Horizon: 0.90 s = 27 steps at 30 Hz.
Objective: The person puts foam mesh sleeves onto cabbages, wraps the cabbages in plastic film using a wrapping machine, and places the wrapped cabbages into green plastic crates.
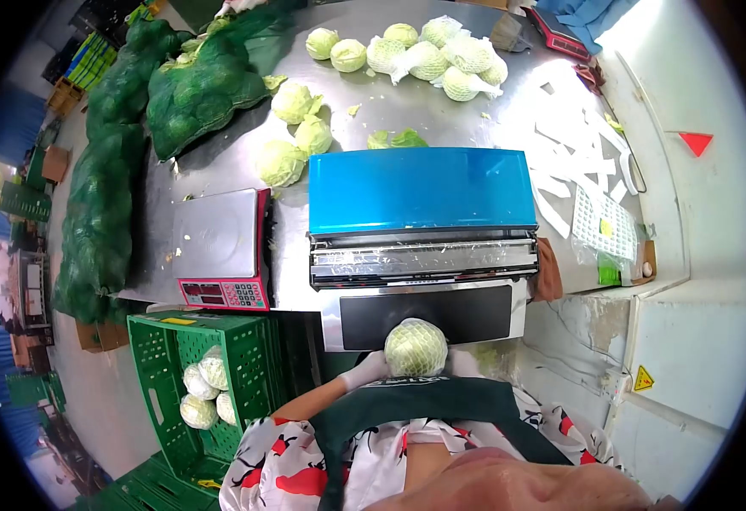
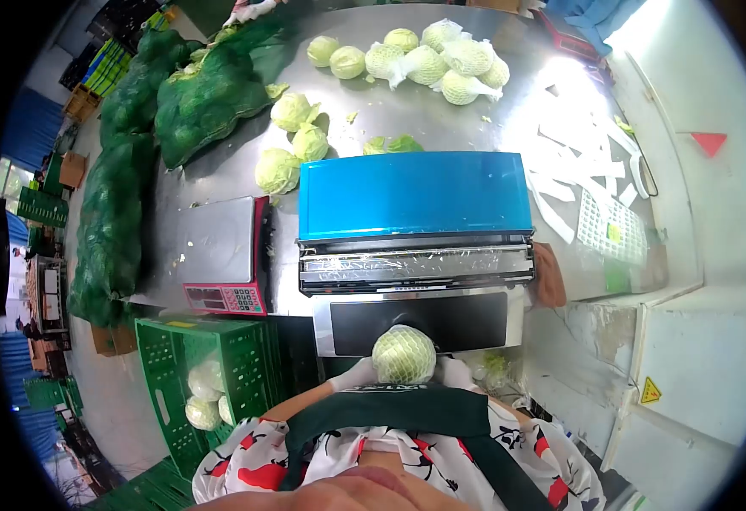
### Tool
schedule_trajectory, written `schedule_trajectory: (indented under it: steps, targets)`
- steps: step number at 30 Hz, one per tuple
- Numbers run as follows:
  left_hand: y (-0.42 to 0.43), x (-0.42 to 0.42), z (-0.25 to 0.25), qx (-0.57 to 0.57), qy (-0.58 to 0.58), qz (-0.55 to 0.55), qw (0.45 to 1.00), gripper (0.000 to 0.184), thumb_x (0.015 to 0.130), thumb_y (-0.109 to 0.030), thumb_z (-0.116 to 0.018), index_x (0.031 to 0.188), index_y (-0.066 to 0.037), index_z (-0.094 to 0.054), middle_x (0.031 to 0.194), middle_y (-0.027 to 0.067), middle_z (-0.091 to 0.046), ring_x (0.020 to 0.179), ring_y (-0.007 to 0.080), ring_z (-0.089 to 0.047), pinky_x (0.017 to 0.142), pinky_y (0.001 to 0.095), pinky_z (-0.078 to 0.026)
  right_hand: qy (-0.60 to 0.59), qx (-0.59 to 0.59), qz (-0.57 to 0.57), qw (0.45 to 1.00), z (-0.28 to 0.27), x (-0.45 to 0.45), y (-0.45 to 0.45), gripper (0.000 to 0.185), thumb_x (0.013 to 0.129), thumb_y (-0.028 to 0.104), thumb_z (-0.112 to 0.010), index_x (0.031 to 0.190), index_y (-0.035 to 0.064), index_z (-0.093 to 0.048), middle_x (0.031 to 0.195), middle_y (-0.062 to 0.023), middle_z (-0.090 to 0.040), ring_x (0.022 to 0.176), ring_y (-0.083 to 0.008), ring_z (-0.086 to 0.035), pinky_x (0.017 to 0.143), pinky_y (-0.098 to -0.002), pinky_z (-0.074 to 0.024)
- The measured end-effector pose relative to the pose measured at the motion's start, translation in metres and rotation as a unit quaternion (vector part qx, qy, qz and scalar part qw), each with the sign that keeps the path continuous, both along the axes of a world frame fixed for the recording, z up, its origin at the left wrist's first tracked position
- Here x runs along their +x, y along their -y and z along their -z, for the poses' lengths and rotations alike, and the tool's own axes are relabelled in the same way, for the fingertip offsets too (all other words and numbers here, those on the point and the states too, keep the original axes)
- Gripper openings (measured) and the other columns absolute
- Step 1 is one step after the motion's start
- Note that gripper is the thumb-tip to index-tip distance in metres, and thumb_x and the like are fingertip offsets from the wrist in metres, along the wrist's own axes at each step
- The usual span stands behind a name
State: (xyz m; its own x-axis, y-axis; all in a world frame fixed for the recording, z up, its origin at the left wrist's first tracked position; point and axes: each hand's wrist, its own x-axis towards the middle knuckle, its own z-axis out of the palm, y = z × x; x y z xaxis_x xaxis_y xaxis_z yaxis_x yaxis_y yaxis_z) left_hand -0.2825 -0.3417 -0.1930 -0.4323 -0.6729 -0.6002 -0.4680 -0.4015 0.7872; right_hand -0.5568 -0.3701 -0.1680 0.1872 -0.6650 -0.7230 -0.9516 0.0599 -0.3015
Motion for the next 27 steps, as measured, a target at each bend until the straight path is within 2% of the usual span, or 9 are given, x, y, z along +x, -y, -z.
schedule_trajectory:
  steps: [8, 9, 12, 14, 16, 18, 20, 24, 27]
  targets:
    - [0.071, 0.018, -0.070, -0.429, -0.007, 0.064, 0.901, 0.024, 0.081, -0.021, -0.073, 0.103, -0.012, -0.068, 0.078, 0.0131, -0.069, 0.064, 0.0298, -0.068, 0.060, 0.0389, -0.056, 0.621, 0.090, 0.064, 0.776, -0.026, 0.058, 0.049, 0.036, 0.102, 0.023, -0.055, 0.134, 0.0059, -0.058, 0.122, -0.0132, -0.068, 0.110, -0.0248, -0.067, 0.094, -0.0389, -0.0551]
    - [0.088, 0.007, -0.106, -0.432, -0.066, -0.069, 0.897, 0.025, 0.087, -0.016, -0.070, 0.110, -0.010, -0.066, 0.074, 0.0149, -0.065, 0.060, 0.0267, -0.066, 0.059, 0.0351, -0.055, 0.647, 0.454, 0.297, 0.536, -0.041, 0.058, 0.063, 0.040, 0.103, 0.016, -0.056, 0.142, 0.0068, -0.053, 0.136, -0.0069, -0.060, 0.120, -0.0179, -0.060, 0.105, -0.0347, -0.0481]
    - [0.122, -0.003, -0.166, -0.104, -0.312, -0.353, 0.876, 0.019, 0.097, -0.004, -0.058, 0.115, -0.005, -0.064, 0.069, -0.0074, -0.052, 0.059, -0.0018, -0.044, 0.050, 0.0193, -0.036, 0.592, 0.304, 0.063, 0.743, -0.105, 0.078, 0.107, 0.046, 0.098, 0.013, -0.062, 0.141, 0.0014, -0.051, 0.135, -0.0086, -0.062, 0.118, -0.0188, -0.061, 0.106, -0.0330, -0.0446]
    - [0.130, -0.013, -0.174, -0.172, -0.290, -0.261, 0.905, 0.033, 0.102, -0.015, -0.057, 0.133, -0.004, -0.055, 0.076, -0.0054, -0.051, 0.063, 0.0012, -0.043, 0.056, 0.0189, -0.036, 0.574, 0.256, -0.084, 0.774, -0.122, 0.080, 0.126, 0.042, 0.096, 0.013, -0.062, 0.136, -0.0004, -0.055, 0.131, -0.0093, -0.064, 0.119, -0.0179, -0.059, 0.104, -0.0343, -0.0456]
    - [0.133, -0.009, -0.190, -0.220, -0.306, -0.196, 0.905, 0.047, 0.104, -0.027, -0.053, 0.144, -0.003, -0.047, 0.110, 0.0037, -0.060, 0.093, 0.0084, -0.057, 0.084, 0.0255, -0.046, 0.567, 0.207, 0.056, 0.796, -0.139, 0.077, 0.121, 0.030, 0.096, 0.018, -0.063, 0.121, 0.0031, -0.067, 0.109, -0.0122, -0.072, 0.109, -0.0209, -0.065, 0.099, -0.0366, -0.0481]
    - [0.114, 0.008, -0.183, 0.146, -0.517, -0.157, 0.829, 0.060, 0.105, -0.039, -0.046, 0.151, -0.001, -0.039, 0.148, 0.0092, -0.046, 0.129, 0.0163, -0.047, 0.113, 0.0339, -0.033, 0.182, -0.080, -0.232, 0.952, -0.174, 0.077, 0.134, 0.029, 0.095, 0.029, -0.064, 0.115, 0.0086, -0.069, 0.100, -0.0146, -0.072, 0.097, -0.0298, -0.068, 0.091, -0.0400, -0.0511]
    - [0.099, 0.032, -0.188, 0.211, -0.562, -0.122, 0.790, 0.077, 0.101, -0.055, -0.040, 0.151, 0.002, -0.037, 0.156, 0.0181, -0.040, 0.140, 0.0268, -0.043, 0.119, 0.0406, -0.029, 0.160, -0.113, -0.343, 0.919, -0.177, 0.063, 0.154, 0.032, 0.093, 0.038, -0.064, 0.108, 0.0107, -0.071, 0.093, -0.0159, -0.070, 0.088, -0.0360, -0.066, 0.082, -0.0444, -0.0522]
    - [0.056, 0.077, -0.139, 0.303, -0.581, -0.400, 0.640, 0.080, 0.099, -0.060, -0.035, 0.149, 0.002, -0.039, 0.145, 0.0275, -0.049, 0.132, 0.0401, -0.051, 0.114, 0.0509, -0.039, 0.305, -0.154, -0.032, 0.939, -0.202, 0.074, 0.192, 0.029, 0.095, 0.026, -0.065, 0.114, 0.0040, -0.068, 0.103, -0.0165, -0.072, 0.094, -0.0269, -0.071, 0.086, -0.0348, -0.0536]
    - [-0.024, 0.155, -0.089, 0.011, -0.585, -0.497, 0.641, 0.060, 0.106, -0.051, -0.031, 0.148, -0.010, -0.042, 0.150, 0.0127, -0.046, 0.136, 0.0302, -0.046, 0.116, 0.0464, -0.037, 0.335, -0.237, 0.029, 0.911, -0.184, 0.081, 0.241, 0.028, 0.095, 0.023, -0.066, 0.114, 0.0036, -0.068, 0.105, -0.0161, -0.072, 0.093, -0.0265, -0.071, 0.085, -0.0334, -0.0537]
